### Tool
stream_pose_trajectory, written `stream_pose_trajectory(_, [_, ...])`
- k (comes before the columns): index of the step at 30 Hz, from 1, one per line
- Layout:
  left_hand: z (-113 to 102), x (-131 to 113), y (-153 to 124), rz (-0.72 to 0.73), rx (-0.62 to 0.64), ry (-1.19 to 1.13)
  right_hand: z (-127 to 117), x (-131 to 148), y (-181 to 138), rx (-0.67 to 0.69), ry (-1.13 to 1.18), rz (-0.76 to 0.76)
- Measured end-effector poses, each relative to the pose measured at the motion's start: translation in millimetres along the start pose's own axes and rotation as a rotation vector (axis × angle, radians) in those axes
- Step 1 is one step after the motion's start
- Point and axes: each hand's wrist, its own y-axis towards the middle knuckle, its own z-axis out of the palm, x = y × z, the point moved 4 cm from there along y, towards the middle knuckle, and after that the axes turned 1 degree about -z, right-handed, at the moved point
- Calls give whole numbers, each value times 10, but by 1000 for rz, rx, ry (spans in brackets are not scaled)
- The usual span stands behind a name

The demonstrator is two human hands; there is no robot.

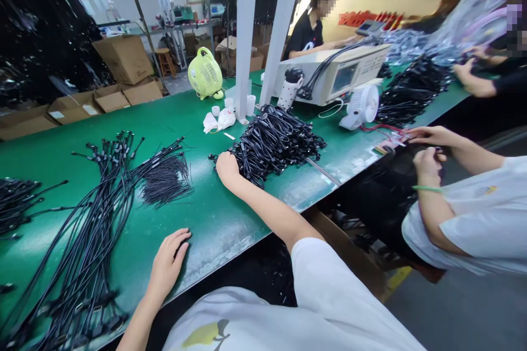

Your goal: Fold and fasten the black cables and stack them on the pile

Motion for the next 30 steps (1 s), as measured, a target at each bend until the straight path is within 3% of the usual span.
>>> stream_pose_trajectory(5, [-26, 68, -7, -20, -20, -42, -79, -53, -81, 15, 34, 20])
stream_pose_trajectory(9, [-1, 97, -9, -14, -16, -59, -456, -276, -161, -12, 97, 11])
stream_pose_trajectory(12, [29, 111, -10, -40, -25, -87, -907, -757, -138, -94, 102, 80])
stream_pose_trajectory(14, [73, 84, 34, -77, -39, -128, -1170, -1217, -82, -178, 69, 251])
stream_pose_trajectory(16, [167, 5, 157, -122, -21, -220, -1277, -1637, -28, -204, 54, 441])
stream_pose_trajectory(18, [328, -134, 382, -159, 45, -376, -1197, -1876, 14, -150, 66, 512])
stream_pose_trajectory(20, [532, -319, 701, -189, 118, -543, -1021, -1931, 25, -118, 50, 498])
stream_pose_trajectory(24, [921, -733, 1421, -158, 145, -738, -755, -1892, -33, -216, -37, 496])
stream_pose_trajectory(27, [1129, -1016, 1779, -85, 78, -715, -722, -2008, -52, -218, -45, 491])
stream_pose_trajectory(30, [1306, -1239, 1932, -78, 93, -583, -759, -2231, -17, -167, -36, 507])
